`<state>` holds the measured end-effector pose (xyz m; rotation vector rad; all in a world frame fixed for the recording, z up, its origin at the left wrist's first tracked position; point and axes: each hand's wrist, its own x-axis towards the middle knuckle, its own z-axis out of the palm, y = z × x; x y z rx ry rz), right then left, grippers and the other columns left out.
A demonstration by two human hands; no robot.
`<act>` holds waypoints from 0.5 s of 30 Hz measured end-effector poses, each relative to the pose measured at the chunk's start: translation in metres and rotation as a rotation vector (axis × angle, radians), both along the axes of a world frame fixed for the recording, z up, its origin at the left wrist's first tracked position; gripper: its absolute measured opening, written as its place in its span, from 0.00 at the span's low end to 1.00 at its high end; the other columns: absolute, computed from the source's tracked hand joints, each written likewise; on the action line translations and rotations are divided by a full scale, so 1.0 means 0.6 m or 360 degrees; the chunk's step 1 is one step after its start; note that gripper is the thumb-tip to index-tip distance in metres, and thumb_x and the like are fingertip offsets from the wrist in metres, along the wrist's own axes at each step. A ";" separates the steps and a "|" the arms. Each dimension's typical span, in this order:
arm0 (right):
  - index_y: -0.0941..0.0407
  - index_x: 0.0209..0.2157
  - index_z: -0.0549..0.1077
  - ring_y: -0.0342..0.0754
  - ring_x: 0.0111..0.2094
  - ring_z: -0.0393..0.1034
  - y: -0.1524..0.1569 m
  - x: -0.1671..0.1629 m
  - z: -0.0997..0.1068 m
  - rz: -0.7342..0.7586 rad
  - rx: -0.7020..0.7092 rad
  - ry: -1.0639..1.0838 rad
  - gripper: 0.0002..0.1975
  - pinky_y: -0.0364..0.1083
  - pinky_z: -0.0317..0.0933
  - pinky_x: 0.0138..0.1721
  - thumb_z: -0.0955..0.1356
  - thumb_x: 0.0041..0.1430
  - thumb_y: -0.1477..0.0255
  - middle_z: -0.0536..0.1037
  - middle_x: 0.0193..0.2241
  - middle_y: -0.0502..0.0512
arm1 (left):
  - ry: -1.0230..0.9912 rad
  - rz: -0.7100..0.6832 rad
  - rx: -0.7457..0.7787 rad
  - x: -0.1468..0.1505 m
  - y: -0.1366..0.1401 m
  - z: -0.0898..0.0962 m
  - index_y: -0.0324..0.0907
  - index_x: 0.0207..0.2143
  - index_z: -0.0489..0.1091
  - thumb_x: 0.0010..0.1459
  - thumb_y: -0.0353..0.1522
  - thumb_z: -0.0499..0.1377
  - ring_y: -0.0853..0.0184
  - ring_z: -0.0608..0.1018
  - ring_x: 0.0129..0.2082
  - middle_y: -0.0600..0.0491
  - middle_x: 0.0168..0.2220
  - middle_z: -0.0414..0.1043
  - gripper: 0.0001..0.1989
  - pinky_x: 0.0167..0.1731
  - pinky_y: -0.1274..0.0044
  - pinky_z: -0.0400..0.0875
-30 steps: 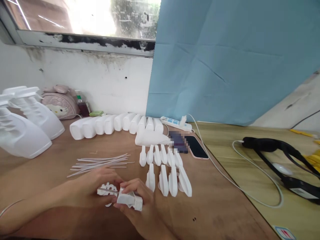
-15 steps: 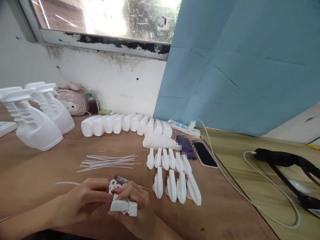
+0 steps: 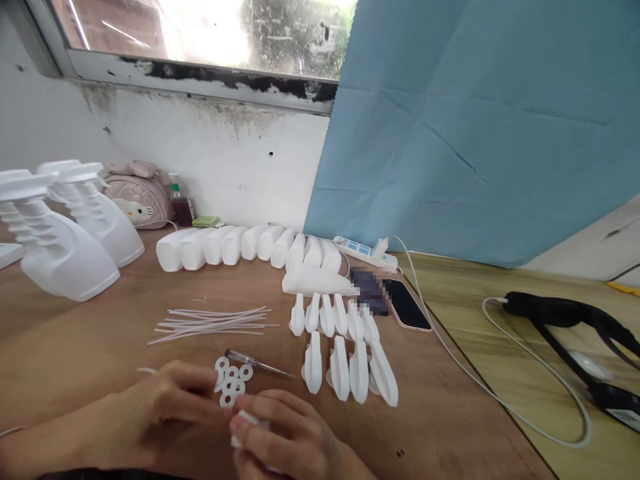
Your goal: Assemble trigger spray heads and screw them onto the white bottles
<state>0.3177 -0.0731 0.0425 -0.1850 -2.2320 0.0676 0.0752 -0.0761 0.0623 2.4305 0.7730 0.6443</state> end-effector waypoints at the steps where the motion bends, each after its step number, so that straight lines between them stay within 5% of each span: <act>1: 0.55 0.35 0.71 0.47 0.41 0.72 0.000 0.016 0.006 -0.0047 0.0013 0.0033 0.07 0.42 0.70 0.39 0.64 0.56 0.80 0.79 0.30 0.53 | -0.0026 0.0081 0.0000 -0.009 0.007 0.003 0.44 0.38 0.73 0.58 0.31 0.51 0.73 0.65 0.21 0.54 0.24 0.64 0.11 0.19 0.82 0.58; 5: 0.56 0.35 0.68 0.52 0.44 0.70 -0.004 0.055 -0.001 -0.0431 -0.0349 0.0265 0.08 0.47 0.71 0.36 0.67 0.52 0.80 0.76 0.35 0.59 | -0.0047 0.0463 0.0083 -0.025 0.054 -0.005 0.40 0.37 0.73 0.60 0.30 0.49 0.74 0.64 0.20 0.55 0.22 0.65 0.13 0.20 0.82 0.57; 9: 0.52 0.30 0.62 0.51 0.39 0.68 -0.008 0.017 -0.033 -0.0533 -0.0710 0.0386 0.12 0.51 0.66 0.38 0.71 0.49 0.69 0.77 0.30 0.52 | 0.0038 0.0489 0.0177 0.018 0.119 -0.054 0.39 0.33 0.72 0.58 0.31 0.53 0.73 0.72 0.26 0.53 0.28 0.72 0.09 0.28 0.82 0.64; 15: 0.54 0.37 0.63 0.43 0.30 0.66 -0.003 -0.048 -0.053 -0.0306 -0.1675 0.0545 0.16 0.41 0.64 0.28 0.63 0.56 0.57 0.71 0.35 0.54 | 0.0191 0.0485 0.0339 0.063 0.191 -0.128 0.40 0.30 0.74 0.57 0.32 0.53 0.63 0.72 0.34 0.48 0.32 0.75 0.10 0.36 0.73 0.65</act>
